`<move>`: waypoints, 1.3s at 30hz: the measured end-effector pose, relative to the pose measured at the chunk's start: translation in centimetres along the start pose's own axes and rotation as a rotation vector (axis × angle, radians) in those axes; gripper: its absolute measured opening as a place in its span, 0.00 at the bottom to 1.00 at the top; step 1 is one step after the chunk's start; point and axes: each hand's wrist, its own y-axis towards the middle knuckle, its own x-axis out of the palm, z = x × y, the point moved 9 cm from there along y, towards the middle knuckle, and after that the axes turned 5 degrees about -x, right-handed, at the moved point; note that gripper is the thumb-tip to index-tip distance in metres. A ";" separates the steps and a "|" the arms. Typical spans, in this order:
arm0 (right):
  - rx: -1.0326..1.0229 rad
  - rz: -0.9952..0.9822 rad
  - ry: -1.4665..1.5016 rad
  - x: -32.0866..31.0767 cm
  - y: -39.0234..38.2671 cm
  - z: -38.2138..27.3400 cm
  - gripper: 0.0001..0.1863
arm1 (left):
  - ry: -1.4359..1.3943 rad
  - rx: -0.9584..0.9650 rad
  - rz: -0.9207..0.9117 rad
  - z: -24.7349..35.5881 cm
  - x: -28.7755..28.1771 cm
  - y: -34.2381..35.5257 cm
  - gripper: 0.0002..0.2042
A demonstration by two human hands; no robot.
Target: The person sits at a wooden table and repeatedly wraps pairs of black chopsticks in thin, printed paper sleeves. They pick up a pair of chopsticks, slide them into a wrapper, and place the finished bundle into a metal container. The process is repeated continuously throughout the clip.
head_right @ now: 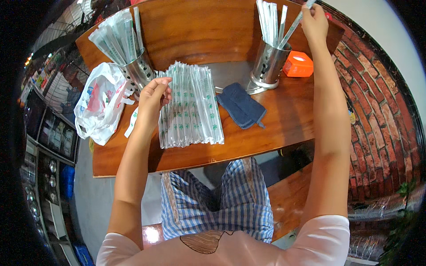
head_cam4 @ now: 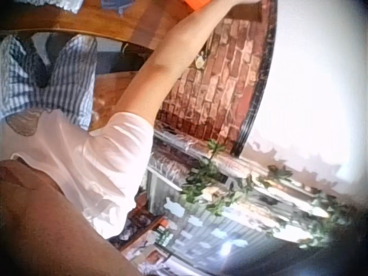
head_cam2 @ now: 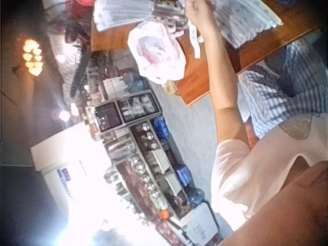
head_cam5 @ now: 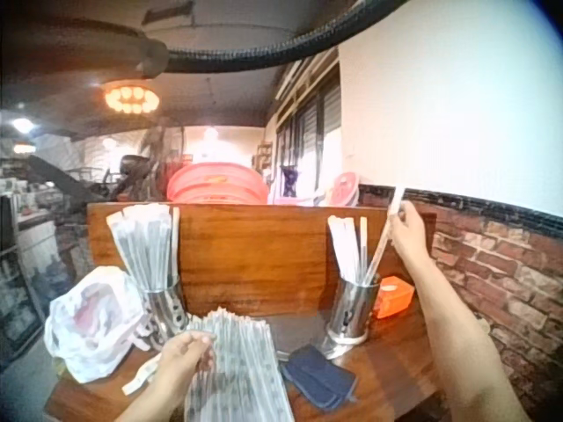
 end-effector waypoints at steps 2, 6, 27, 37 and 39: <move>0.017 -0.119 -0.086 2.8 -0.5 0.8 0.21 | 0.005 0.004 0.012 -0.4 -0.6 0.4 0.11; 0.185 -0.203 -0.144 4.9 -1.4 4.0 0.26 | -0.004 0.002 0.010 -0.6 -0.6 0.8 0.11; -0.018 -1.047 -0.294 21.3 -26.8 -6.9 0.23 | 0.117 -0.056 0.038 -0.2 0.4 -0.2 0.11; 0.008 -1.072 -0.235 20.7 -25.9 -6.7 0.24 | 0.161 -0.029 0.036 -0.4 0.5 0.0 0.11; 0.010 -1.064 -0.159 20.6 -25.5 -6.4 0.20 | 0.151 -0.017 0.049 -0.6 -0.1 0.2 0.11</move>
